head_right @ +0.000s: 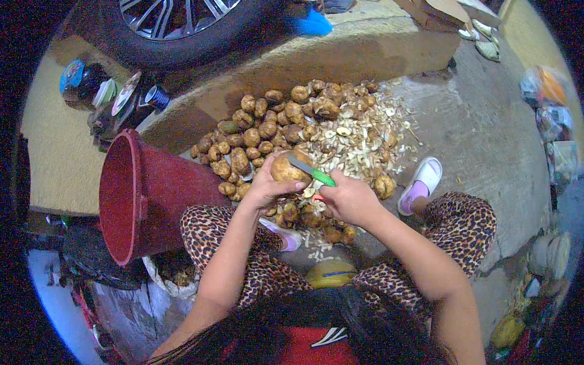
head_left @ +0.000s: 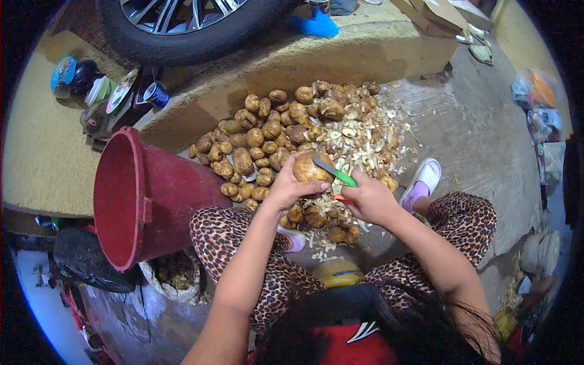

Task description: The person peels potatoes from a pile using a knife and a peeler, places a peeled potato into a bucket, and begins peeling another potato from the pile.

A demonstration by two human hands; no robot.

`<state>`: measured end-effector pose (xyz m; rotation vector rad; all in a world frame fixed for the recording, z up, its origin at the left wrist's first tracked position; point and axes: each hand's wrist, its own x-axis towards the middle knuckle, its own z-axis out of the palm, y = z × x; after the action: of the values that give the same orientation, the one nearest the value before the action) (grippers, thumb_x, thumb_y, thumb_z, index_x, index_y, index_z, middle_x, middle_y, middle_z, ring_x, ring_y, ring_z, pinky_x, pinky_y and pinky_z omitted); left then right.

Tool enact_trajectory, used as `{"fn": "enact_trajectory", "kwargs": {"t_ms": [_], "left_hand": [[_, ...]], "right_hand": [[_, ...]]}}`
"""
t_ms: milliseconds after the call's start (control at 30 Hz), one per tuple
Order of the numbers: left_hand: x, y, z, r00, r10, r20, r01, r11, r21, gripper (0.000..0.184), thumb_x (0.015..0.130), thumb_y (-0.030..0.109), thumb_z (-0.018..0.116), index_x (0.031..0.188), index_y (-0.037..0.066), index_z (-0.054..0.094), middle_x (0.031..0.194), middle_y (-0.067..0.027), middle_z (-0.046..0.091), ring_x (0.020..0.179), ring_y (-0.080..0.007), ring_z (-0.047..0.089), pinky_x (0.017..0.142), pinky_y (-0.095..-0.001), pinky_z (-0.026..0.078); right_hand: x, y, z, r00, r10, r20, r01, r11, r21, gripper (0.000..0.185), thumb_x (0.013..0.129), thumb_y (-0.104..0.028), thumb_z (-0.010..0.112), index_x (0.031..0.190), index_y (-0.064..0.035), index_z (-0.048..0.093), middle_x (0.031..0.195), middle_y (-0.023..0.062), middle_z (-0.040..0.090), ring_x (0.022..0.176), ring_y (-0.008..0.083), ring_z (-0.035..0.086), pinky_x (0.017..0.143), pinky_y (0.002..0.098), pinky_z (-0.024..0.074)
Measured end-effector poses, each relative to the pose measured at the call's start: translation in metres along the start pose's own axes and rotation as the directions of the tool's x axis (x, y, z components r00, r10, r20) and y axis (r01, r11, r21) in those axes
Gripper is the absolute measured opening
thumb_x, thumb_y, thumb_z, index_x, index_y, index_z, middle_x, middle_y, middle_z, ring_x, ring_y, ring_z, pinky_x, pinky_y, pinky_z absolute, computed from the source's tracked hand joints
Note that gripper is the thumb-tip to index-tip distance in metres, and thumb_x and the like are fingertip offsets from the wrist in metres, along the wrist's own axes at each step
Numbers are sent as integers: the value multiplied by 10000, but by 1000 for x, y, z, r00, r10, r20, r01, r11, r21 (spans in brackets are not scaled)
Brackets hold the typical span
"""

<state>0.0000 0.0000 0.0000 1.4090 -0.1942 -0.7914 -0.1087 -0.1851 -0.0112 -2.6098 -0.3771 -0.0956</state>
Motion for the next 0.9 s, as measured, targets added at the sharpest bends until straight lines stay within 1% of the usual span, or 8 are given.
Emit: {"fn": "enact_trajectory", "kwargs": {"t_ms": [200, 300, 400, 500, 600, 700, 800, 900], "left_hand": [[10, -11, -10, 999, 26, -28, -24, 997, 69, 780, 560, 8, 786, 1191, 4, 327, 1075, -107, 525, 981, -180, 546, 851, -317, 466], [7, -6, -11, 1000, -15, -2, 15, 996, 92, 738, 571, 28, 777, 1164, 10, 338, 1039, -99, 540, 959, -175, 552, 834, -310, 470], [9, -13, -12, 995, 96, 21, -98, 986, 136, 716, 582, 49, 771, 1153, 9, 341, 1001, -93, 551, 915, -167, 562, 805, -300, 476], [4, -9, -4, 993, 120, -12, -113, 960, 258, 703, 577, 61, 771, 1135, 7, 346, 989, -94, 550, 885, -157, 562, 786, -300, 480], [3, -10, 2, 975, 209, -68, -172, 919, 356, 674, 570, 85, 774, 1098, 10, 362, 980, -95, 549, 897, -152, 552, 794, -300, 473], [-1, -5, 6, 949, 294, -113, -183, 806, 563, 646, 567, 105, 776, 1065, 14, 374, 972, -97, 547, 898, -149, 548, 794, -301, 471], [0, -2, -3, 981, 191, -19, -158, 862, 481, 646, 578, 99, 775, 1077, 5, 376, 984, -97, 547, 896, -158, 555, 795, -297, 474], [-2, 2, -7, 995, 90, 46, -99, 963, 252, 656, 586, 83, 773, 1097, -3, 371, 1004, -101, 546, 913, -168, 556, 807, -296, 471]], "right_hand": [[-4, -4, 2, 998, -29, 48, 30, 999, -29, 114, 726, -181, 614, 798, -104, 572, 783, 133, 462, 602, 290, 568, 510, 402, 476], [-6, -5, 7, 997, -29, 65, 30, 999, -22, 110, 726, -176, 626, 792, -105, 574, 771, 123, 462, 600, 288, 555, 517, 402, 464], [-6, -3, 7, 997, -43, 69, 44, 999, -14, 108, 725, -162, 602, 812, -103, 577, 782, 134, 465, 601, 299, 560, 526, 412, 473], [-5, -2, 7, 994, -16, 104, 16, 1000, 3, 113, 731, -147, 552, 828, -97, 580, 798, 151, 467, 617, 318, 572, 546, 422, 489], [-4, -5, 10, 993, 9, 116, -11, 1000, 21, 113, 746, -150, 534, 831, -93, 582, 802, 157, 472, 624, 324, 572, 557, 422, 490], [-3, -5, 10, 989, 18, 149, -18, 1000, 1, 113, 753, -153, 527, 831, -94, 584, 803, 158, 478, 625, 322, 574, 558, 421, 490], [0, 3, 5, 987, -30, 159, 40, 997, -61, 105, 744, -157, 547, 826, -106, 590, 795, 145, 479, 623, 315, 570, 550, 416, 483], [3, 13, 2, 989, -93, 113, 104, 989, -101, 112, 718, -170, 600, 822, -129, 601, 787, 125, 474, 614, 309, 557, 534, 404, 469]]}}
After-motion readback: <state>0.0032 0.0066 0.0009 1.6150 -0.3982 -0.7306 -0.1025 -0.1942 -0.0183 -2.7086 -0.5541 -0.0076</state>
